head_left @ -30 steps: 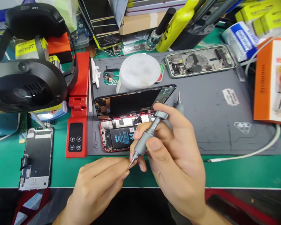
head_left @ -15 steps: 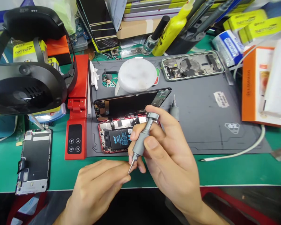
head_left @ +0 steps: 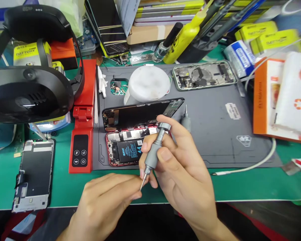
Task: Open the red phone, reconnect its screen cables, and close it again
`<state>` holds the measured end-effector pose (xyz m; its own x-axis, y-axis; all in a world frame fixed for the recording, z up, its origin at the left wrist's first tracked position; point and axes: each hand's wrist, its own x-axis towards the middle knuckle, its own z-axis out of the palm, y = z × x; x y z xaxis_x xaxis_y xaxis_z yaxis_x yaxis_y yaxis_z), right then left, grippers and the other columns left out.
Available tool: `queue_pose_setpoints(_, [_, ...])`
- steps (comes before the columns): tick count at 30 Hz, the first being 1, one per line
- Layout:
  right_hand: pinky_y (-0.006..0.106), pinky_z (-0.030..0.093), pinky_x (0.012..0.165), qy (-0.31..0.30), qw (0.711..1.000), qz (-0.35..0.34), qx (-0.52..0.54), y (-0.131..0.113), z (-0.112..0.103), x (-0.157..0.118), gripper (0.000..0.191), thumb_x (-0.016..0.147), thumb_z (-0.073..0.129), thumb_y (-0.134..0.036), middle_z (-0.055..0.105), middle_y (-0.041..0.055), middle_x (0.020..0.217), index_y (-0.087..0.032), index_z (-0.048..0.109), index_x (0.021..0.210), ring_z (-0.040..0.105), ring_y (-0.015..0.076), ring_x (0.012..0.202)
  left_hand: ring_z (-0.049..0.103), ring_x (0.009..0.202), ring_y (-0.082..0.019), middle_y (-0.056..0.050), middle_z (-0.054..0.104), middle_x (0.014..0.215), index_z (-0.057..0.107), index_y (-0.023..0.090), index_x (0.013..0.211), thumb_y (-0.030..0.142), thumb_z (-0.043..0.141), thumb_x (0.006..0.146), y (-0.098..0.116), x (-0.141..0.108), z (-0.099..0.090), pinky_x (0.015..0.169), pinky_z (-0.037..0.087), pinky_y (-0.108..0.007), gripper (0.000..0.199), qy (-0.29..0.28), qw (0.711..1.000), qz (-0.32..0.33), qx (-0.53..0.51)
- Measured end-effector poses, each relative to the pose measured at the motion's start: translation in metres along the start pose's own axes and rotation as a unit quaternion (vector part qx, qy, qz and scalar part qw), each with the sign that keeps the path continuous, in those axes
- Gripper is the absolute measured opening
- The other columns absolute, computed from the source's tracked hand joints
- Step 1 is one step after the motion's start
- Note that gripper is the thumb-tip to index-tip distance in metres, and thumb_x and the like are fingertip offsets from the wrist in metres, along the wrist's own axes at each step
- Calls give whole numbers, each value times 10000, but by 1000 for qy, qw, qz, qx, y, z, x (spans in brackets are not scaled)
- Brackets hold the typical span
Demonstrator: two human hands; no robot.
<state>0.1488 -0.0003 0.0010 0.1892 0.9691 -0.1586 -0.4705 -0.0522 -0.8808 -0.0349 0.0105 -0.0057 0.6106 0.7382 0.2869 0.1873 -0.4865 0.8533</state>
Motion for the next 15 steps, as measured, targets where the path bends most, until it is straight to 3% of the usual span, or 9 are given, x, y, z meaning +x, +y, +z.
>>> queue_pose_setpoints(4, [182, 505, 403, 9, 1000, -9, -3, -3, -2, 0, 376, 1092, 612, -341, 657, -13, 996, -364, 534, 1459, 686, 109, 607, 802, 988, -94, -49, 840, 1135, 708, 152, 1285, 112, 579, 1098, -1, 1, 2, 900, 628, -145, 230, 11, 1000, 7, 8])
queue_pose_setpoints(7, [210, 535, 425, 60, 987, -117, -88, -8, -6, 1, 368, 1109, 565, -304, 644, -1, 1001, -408, 572, 1462, 656, 107, 597, 801, 1006, -97, -49, 840, 1144, 705, 147, 1307, 99, 566, 1096, -4, 1, 3, 908, 627, -148, 257, 12, 1000, 5, 19])
queue_pose_setpoints(11, [363, 667, 682, 115, 914, -288, -261, -5, -17, 15, 398, 1063, 635, -226, 609, 58, 1269, -406, 639, 1418, 746, 197, 870, 796, 946, -118, -65, 841, 1109, 706, 133, 1294, 86, 572, 1081, -7, 0, 4, 849, 647, -189, 257, 13, 1000, 21, 20])
queue_pose_setpoints(13, [438, 686, 788, 99, 869, -364, -320, 0, -20, 26, 466, 1013, 701, -187, 568, 64, 1382, -417, 645, 1415, 760, 239, 973, 795, 898, -125, -68, 840, 1074, 716, 126, 1273, 98, 588, 1075, -9, 0, 4, 810, 650, -198, 238, 9, 999, 25, 22])
queue_pose_setpoints(15, [436, 695, 800, 73, 833, -406, -368, 5, -20, 35, 618, 984, 714, -118, 587, 50, 1363, -476, 591, 1472, 766, 218, 950, 792, 840, -124, -54, 839, 1024, 725, 123, 1242, 111, 591, 1075, -10, 0, 4, 773, 648, -199, 215, 6, 999, 38, 36])
